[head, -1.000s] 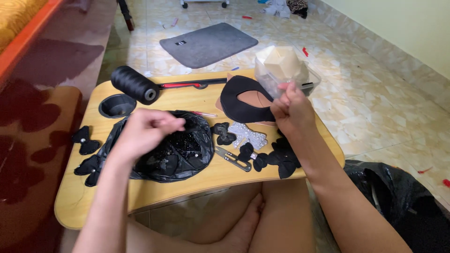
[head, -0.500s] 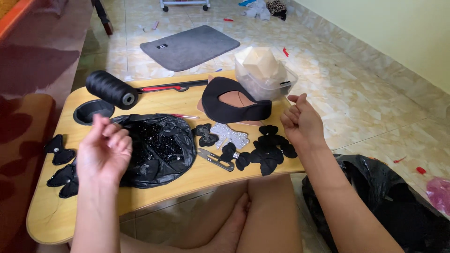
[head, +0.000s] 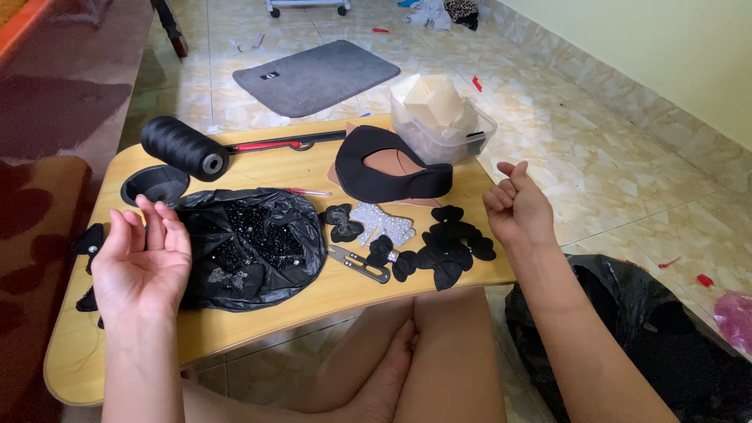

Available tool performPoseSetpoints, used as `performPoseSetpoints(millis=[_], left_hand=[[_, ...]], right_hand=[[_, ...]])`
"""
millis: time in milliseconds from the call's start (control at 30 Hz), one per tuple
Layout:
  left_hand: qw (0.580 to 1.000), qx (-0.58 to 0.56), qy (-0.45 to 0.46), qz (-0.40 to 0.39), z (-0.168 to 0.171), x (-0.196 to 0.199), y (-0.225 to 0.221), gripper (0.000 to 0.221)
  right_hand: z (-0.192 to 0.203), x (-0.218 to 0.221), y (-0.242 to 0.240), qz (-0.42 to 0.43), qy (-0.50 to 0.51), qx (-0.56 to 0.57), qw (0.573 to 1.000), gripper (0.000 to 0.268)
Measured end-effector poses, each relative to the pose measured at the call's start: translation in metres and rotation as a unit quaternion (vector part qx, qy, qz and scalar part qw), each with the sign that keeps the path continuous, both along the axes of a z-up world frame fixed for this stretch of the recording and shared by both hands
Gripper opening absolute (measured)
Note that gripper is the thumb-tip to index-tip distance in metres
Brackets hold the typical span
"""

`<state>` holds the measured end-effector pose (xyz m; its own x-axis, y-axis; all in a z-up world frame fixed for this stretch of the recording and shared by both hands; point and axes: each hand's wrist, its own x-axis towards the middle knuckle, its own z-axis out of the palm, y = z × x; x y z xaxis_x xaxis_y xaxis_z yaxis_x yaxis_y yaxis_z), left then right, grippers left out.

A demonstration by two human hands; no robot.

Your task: Sewing decorative beads onto black fabric bows on a small work table.

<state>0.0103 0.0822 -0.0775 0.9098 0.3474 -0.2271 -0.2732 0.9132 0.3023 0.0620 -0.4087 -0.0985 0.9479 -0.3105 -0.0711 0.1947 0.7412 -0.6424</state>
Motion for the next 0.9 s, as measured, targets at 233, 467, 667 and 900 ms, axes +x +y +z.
performPoseSetpoints(millis=[233, 467, 667, 900], left_hand=[[0.896, 0.423, 0.125, -0.051, -0.005, 0.013, -0.028, 0.019], [0.746, 0.66, 0.07, -0.056, -0.026, 0.068, -0.069, 0.023], [0.605, 0.792, 0.086, -0.002, -0.058, 0.105, -0.093, 0.018], [0.478, 0.865, 0.15, 0.044, -0.066, 0.116, -0.086, 0.017]], right_hand=[[-0.005, -0.002, -0.031, -0.056, 0.016, 0.048, 0.997, 0.028], [-0.016, -0.008, -0.092, -0.11, 0.019, 0.072, 0.991, 0.031], [-0.018, -0.021, -0.114, -0.123, 0.043, 0.021, 0.991, 0.036], [-0.023, -0.021, -0.11, -0.123, 0.067, -0.011, 0.99, 0.036]])
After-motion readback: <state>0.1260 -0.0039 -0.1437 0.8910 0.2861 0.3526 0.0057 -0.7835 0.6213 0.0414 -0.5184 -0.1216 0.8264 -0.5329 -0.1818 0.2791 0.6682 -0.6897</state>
